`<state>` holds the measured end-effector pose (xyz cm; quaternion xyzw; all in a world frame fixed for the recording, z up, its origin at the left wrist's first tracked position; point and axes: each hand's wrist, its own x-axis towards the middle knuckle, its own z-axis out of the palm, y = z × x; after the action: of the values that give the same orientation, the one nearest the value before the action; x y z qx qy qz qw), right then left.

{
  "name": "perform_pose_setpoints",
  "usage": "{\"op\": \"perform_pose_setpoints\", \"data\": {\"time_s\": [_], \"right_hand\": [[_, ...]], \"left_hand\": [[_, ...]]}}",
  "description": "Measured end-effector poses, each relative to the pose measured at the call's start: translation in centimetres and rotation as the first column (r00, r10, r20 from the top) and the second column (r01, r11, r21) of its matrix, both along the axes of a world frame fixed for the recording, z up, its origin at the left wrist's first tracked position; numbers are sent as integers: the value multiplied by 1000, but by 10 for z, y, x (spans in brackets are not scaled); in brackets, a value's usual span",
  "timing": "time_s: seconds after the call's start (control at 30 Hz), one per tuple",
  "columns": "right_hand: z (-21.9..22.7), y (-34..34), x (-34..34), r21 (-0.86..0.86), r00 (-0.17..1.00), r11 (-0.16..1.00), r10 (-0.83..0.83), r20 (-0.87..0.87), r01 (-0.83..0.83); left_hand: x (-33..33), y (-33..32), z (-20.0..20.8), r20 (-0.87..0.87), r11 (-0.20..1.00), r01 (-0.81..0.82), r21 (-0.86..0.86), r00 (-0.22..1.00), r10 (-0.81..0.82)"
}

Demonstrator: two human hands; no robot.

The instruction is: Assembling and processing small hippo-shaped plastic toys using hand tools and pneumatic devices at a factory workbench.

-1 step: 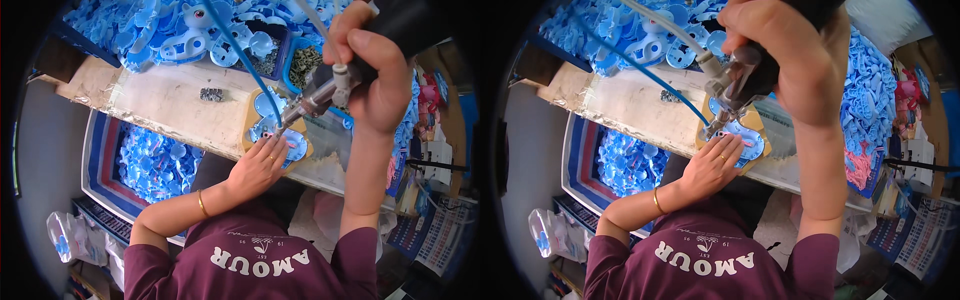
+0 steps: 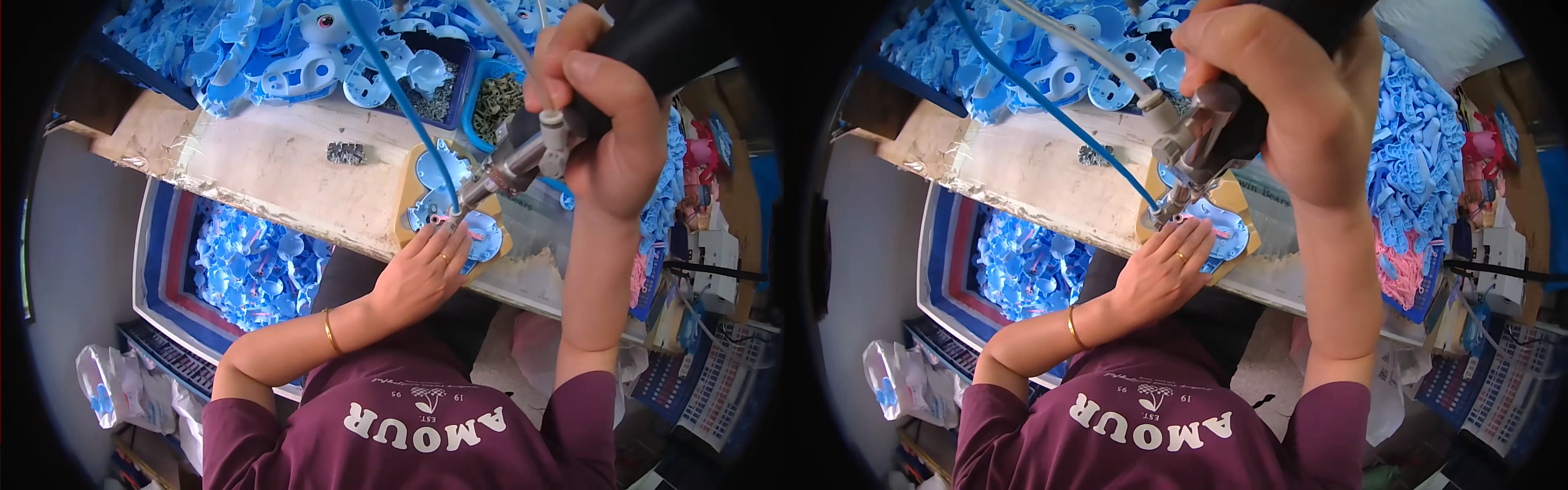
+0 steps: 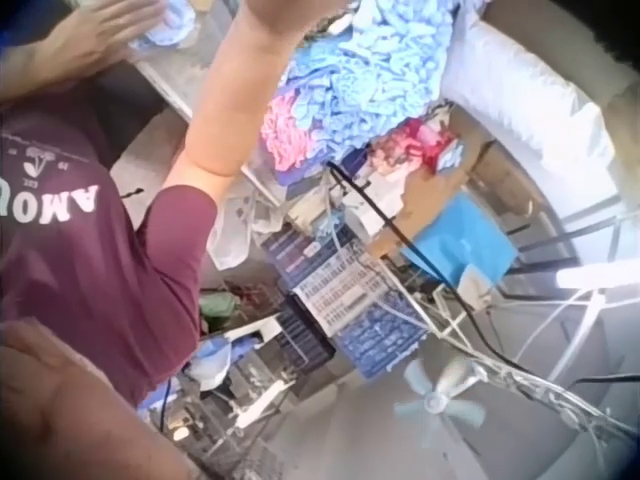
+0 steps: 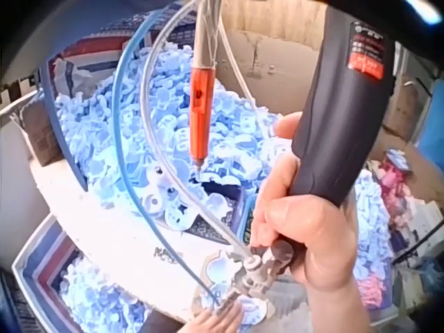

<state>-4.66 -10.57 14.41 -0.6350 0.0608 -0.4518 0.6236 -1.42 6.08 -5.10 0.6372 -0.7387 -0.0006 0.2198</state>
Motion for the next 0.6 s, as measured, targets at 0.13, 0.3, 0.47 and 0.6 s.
{"op": "perform_pose_setpoints", "data": {"time_s": [0.13, 0.3, 0.47, 0.6], "right_hand": [[-3, 29, -1, 153, 984, 976, -139, -108, 154], [-17, 29, -5, 90, 973, 980, -163, -161, 179], [-36, 18, -22, -124, 973, 977, -188, -137, 171], [-7, 6, -14, 19, 960, 971, -232, -155, 238]], "left_hand": [[-3, -1, 0, 15, 1000, 0, 5, 1000, 0], [-3, 0, 0, -4, 1000, 6, 3, 1000, -6], [-2, -1, -2, 72, 1000, 18, -9, 997, -17], [7, -2, -2, 12, 999, 34, -34, 999, -34]]}}
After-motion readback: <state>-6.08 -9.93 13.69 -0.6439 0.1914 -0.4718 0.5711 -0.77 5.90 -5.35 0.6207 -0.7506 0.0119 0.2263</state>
